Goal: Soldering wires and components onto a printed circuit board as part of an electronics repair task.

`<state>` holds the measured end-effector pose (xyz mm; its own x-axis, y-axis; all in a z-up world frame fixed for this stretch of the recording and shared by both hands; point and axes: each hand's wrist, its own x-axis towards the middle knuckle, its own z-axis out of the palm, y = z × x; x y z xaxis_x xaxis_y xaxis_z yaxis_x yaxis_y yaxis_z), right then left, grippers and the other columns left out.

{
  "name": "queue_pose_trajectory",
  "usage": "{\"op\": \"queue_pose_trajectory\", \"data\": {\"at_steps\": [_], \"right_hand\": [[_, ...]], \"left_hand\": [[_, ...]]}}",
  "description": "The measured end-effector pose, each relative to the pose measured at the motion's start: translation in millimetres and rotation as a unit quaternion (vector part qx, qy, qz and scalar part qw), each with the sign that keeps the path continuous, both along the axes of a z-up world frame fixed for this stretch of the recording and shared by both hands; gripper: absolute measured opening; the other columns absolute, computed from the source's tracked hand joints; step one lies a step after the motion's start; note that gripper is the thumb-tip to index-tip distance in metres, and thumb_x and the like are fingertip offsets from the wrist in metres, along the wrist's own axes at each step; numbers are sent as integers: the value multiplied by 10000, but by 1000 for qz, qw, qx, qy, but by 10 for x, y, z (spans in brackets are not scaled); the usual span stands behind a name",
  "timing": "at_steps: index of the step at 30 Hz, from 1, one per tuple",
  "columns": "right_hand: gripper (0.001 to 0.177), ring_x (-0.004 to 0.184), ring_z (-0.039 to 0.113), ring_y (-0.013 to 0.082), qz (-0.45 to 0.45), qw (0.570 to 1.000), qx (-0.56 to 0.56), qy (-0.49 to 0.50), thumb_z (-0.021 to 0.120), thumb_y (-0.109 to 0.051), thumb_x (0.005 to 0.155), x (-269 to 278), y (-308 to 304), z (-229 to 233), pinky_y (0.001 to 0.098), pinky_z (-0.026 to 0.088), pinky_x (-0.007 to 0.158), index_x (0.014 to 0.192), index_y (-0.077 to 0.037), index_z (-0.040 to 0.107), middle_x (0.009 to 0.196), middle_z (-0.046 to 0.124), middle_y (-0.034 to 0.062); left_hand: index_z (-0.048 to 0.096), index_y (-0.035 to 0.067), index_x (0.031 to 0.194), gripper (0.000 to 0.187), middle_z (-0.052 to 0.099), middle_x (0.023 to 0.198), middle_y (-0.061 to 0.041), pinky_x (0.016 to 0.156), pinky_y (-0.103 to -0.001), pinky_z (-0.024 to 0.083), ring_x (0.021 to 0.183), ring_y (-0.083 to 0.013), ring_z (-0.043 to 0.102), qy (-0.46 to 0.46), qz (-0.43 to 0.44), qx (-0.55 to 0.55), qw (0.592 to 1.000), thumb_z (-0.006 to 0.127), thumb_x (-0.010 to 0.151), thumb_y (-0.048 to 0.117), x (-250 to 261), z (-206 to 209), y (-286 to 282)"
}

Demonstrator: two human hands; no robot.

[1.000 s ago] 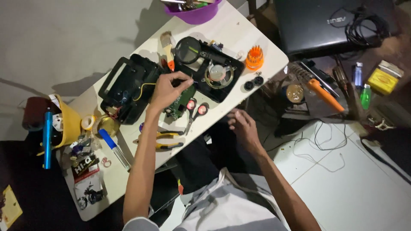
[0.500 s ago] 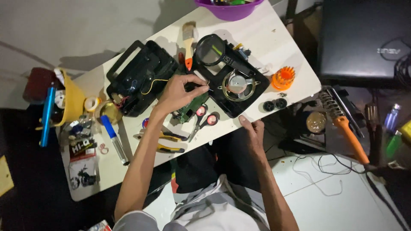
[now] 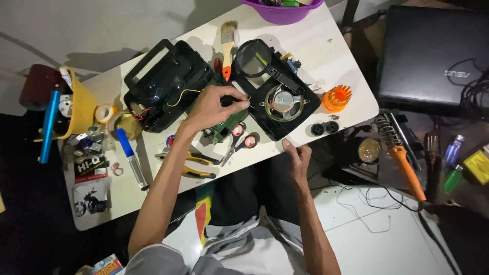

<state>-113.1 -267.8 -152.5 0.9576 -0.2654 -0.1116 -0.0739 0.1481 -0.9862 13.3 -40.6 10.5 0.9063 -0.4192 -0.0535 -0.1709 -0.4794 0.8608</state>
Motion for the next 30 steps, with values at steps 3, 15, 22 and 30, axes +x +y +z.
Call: {"op": "queue_pose_trajectory", "data": {"at_steps": [3,15,22,30], "right_hand": [[307,596,412,93,-15,999,11,30,776,-290,863,-35,23,5,249,349,602,661,-139,601,630,494,-33],[339,610,377,90,-23,999,8,28,789,-325,872,-70,32,-63,252,319,622,680,-151,570,644,445,-40],[370,509,341,69,-19,999,24,-10,761,-285,894,-4,0,-17,255,270,525,610,-174,551,535,381,-44],[358,547,387,57,-28,999,22,-13,788,-261,901,-60,-125,11,248,310,520,636,-109,603,529,484,-17]], "left_hand": [[801,91,1012,177,782,963,-107,865,-393,544,940,-240,736,-4,-5,-1,1000,791,894,223,35,-24,15],[790,70,1013,185,776,1005,-140,924,-412,514,1024,-292,724,-24,-17,13,999,793,921,230,-29,-29,-3],[780,53,1006,195,771,994,-160,909,-399,515,1004,-285,724,-24,-18,11,999,795,930,232,-50,25,-23],[797,99,1006,195,779,993,-113,891,-385,524,994,-257,731,-34,-9,21,999,809,914,271,-18,-84,-11]]}}
